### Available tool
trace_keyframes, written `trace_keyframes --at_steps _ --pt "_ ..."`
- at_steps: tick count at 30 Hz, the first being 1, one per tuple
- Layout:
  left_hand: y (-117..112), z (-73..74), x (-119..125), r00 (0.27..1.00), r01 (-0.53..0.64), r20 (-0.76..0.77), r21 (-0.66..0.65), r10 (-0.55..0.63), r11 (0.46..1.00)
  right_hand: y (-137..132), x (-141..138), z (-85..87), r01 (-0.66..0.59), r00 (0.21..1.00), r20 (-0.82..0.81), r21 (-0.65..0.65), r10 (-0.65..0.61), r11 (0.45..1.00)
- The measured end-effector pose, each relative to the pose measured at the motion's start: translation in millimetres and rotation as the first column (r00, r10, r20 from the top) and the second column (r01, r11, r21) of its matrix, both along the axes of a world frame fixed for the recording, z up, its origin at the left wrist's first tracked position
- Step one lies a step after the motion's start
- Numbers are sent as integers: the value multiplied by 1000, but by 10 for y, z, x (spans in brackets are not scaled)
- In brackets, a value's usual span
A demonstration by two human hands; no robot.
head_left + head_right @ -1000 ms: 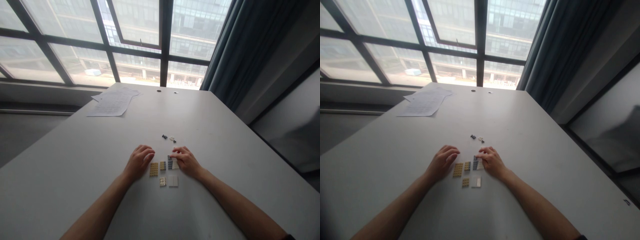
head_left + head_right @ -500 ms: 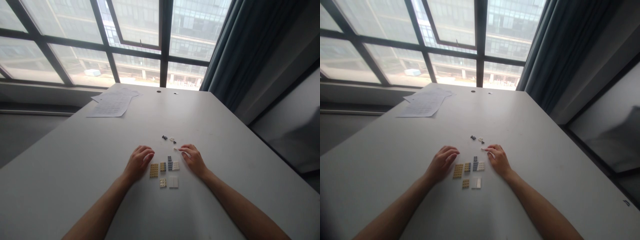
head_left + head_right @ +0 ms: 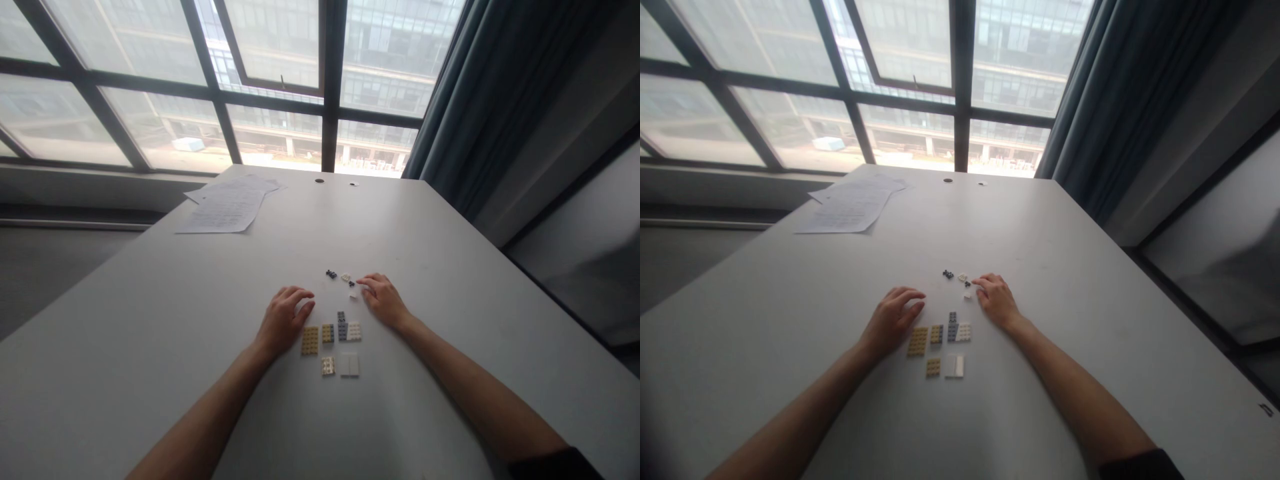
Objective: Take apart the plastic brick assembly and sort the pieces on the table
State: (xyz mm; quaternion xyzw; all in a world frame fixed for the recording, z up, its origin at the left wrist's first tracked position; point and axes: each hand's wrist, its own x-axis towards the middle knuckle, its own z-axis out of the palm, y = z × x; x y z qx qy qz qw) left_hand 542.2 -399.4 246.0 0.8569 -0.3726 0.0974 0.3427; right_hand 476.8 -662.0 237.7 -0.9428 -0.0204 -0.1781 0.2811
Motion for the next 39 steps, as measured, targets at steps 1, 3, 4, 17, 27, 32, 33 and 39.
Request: trace_keyframes --at_steps 1,3,4,17,27,32,33,39 --pt "-37 -13 28 1000 -2 1 24 2 1000 8 20 -4 -6 1000 -2 -21 6 1000" --pt "-132 -30 100 1000 4 10 79 -5 997 30 50 -13 -13 1000 -2 -58 13 998" --pt "-188 -34 142 1000 9 18 108 -11 994 42 59 -17 -13 1000 0 -71 13 997" --pt "-478 -40 414 990 102 76 225 -122 969 77 8 -37 -9 1000 11 -52 10 999" --pt "-206 -71 300 982 147 89 178 -165 973 100 -89 -8 -38 999 17 14 38 999" --pt "-143 -44 233 986 135 87 81 -142 988 104 -155 2 -49 998 30 38 48 998" --pt "-145 -29 211 988 140 68 39 -142 989 110 -168 11 -55 998 39 51 53 997" --pt "-253 104 15 980 166 -79 -158 -180 973 294 -221 162 -65 998 31 410 57 910"
